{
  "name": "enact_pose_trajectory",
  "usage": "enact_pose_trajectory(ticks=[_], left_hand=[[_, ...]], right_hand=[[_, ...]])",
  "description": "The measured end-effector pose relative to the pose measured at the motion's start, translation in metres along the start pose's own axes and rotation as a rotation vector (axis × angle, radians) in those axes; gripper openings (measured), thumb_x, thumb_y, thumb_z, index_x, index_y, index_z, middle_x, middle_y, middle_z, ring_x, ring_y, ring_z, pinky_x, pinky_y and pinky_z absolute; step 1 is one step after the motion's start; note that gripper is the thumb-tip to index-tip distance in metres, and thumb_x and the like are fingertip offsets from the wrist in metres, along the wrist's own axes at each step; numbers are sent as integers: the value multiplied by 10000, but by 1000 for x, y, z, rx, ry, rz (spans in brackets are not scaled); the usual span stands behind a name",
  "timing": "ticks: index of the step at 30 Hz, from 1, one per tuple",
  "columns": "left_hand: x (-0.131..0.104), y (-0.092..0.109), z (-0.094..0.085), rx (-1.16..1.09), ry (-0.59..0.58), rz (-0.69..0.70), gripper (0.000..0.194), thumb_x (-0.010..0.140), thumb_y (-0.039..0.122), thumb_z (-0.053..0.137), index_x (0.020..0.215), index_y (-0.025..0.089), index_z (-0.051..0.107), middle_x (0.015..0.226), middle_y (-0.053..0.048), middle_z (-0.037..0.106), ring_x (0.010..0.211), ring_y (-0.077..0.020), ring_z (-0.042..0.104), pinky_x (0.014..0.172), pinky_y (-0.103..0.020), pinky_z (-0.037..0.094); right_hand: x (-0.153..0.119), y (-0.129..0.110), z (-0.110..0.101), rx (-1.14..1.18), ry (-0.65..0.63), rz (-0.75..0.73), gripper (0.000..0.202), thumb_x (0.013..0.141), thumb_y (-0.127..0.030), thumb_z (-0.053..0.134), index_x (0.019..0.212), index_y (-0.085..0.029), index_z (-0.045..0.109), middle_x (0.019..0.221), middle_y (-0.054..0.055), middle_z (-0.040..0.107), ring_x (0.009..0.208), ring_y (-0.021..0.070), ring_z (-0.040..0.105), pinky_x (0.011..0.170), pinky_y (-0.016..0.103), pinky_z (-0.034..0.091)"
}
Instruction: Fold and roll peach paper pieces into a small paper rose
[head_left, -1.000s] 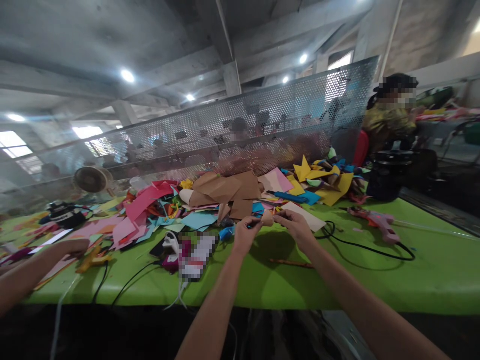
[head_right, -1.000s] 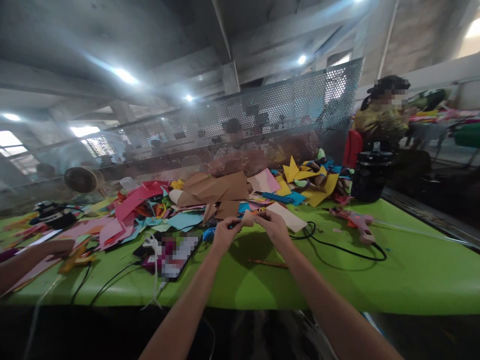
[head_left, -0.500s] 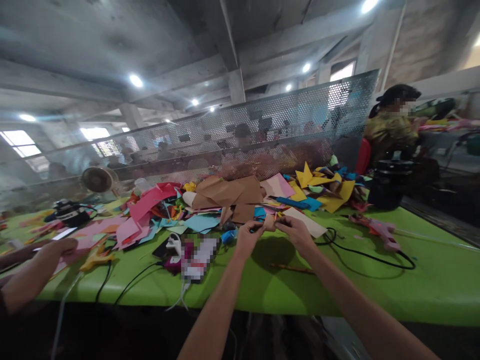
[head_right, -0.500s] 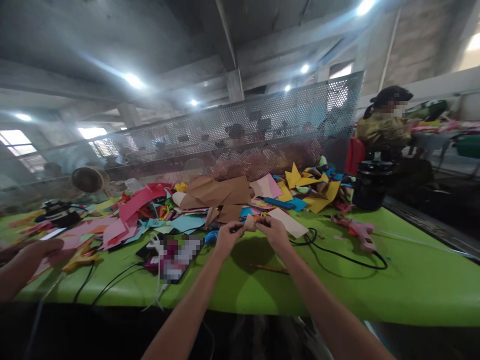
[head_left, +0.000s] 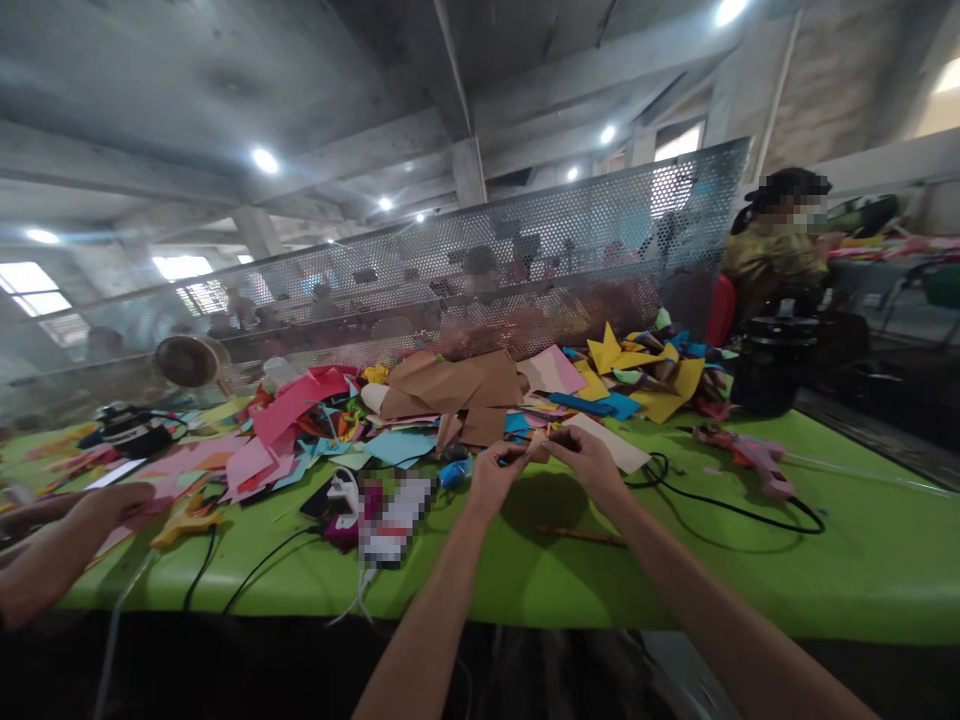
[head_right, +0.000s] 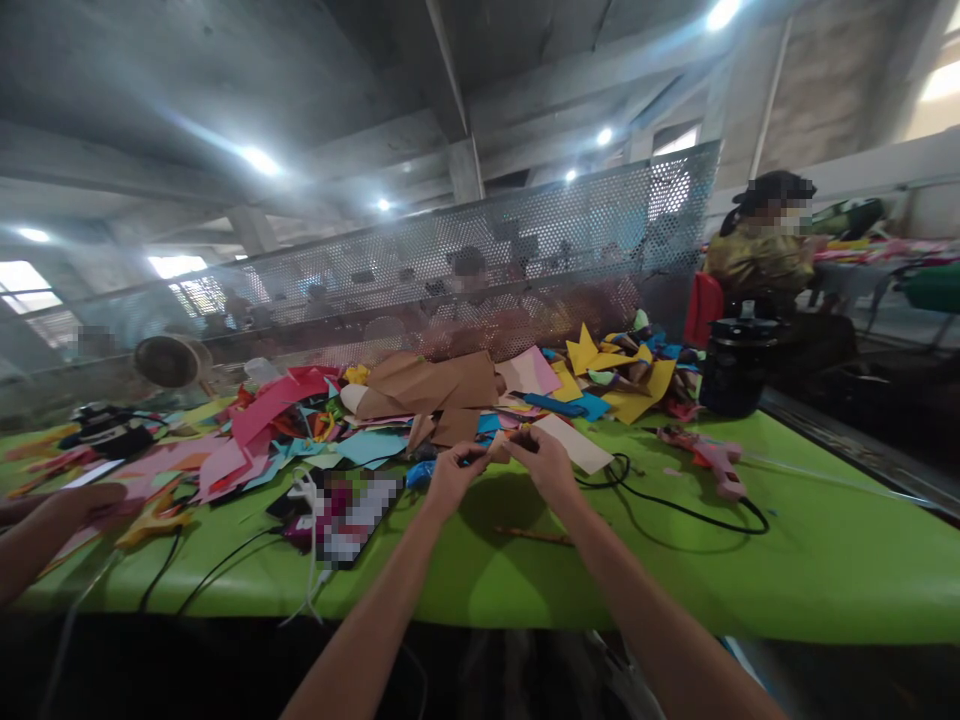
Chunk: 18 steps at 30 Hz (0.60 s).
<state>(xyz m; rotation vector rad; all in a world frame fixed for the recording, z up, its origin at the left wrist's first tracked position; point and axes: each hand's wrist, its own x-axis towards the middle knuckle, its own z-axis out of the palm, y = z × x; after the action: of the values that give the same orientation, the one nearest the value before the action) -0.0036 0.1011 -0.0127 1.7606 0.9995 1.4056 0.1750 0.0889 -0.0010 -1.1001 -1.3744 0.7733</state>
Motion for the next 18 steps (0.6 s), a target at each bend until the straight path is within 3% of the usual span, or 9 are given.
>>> enact_pose_trajectory(ticks=[9, 18], left_hand=[[-1, 1, 2, -2, -39, -14, 198, 709, 348, 750, 774, 162, 762, 777, -55, 732, 762, -193, 647, 718, -283, 497], [-2, 0, 2, -35, -75, -44, 195, 709, 331, 734, 788, 155, 761, 765, -53, 729, 716, -179, 637, 686, -279, 503]], right_hand=[[1, 8, -1, 47, -76, 39, 409, 698, -581, 714, 713, -174, 674, 680, 16, 649, 685, 192, 560, 667, 304, 411], [-2, 3, 2, 171, -171, 57, 472, 704, -625, 714, 877, -186, 696, 827, 47, 700, 792, 214, 606, 732, 317, 452]])
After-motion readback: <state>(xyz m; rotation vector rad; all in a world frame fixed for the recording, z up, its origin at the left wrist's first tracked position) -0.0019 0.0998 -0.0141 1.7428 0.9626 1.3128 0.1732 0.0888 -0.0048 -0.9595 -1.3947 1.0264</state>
